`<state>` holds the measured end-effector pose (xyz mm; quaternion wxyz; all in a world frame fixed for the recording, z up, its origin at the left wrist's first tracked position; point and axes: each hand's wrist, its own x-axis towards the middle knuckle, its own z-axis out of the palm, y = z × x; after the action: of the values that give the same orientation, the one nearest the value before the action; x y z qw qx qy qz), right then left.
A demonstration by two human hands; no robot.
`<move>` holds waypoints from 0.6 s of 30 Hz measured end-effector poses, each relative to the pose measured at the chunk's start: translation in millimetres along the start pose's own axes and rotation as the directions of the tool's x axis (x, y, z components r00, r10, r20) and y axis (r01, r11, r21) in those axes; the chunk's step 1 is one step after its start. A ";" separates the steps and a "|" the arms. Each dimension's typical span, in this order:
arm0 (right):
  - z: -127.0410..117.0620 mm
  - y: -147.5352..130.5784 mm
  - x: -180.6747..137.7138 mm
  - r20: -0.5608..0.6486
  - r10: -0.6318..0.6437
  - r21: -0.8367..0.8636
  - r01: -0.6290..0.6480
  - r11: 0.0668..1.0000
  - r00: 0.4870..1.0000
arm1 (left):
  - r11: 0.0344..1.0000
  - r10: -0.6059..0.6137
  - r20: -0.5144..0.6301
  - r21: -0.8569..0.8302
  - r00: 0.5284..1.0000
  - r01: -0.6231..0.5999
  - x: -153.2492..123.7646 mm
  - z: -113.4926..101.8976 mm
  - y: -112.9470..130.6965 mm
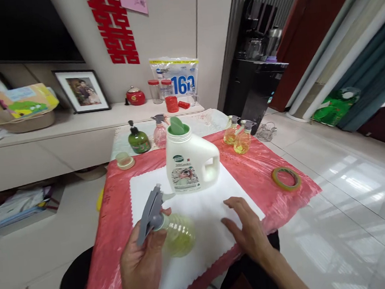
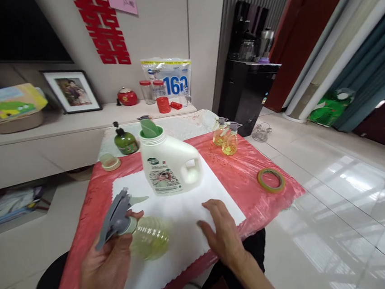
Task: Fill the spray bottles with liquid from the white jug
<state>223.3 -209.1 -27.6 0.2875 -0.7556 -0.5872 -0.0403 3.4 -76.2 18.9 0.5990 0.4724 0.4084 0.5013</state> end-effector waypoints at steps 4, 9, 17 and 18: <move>14.7 -59.5 -4.5 0.014 -0.128 0.331 0.117 0.936 0.992 | 0.943 -0.137 0.002 -0.306 0.991 0.131 -2.8 14.7 13.4; 29.0 -78.4 -13.0 0.004 -0.045 0.607 0.033 0.794 0.999 | 0.836 -0.207 0.115 -0.496 0.972 0.237 -2.8 12.7 17.6; 21.8 -82.7 -17.3 0.376 -0.060 0.916 -0.361 0.175 0.925 | 0.783 -0.215 0.281 -0.522 0.935 0.337 -2.6 -1.7 23.6; 22.8 -83.9 -15.8 0.384 -0.074 0.917 -0.371 0.145 0.921 | 0.791 -0.212 0.284 -0.512 0.935 0.335 -2.5 -2.8 23.7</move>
<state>135.7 -199.6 -20.4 0.6029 -0.4370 -0.4322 0.5086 -4.8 -77.0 41.5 0.8161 0.2649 0.2442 0.4519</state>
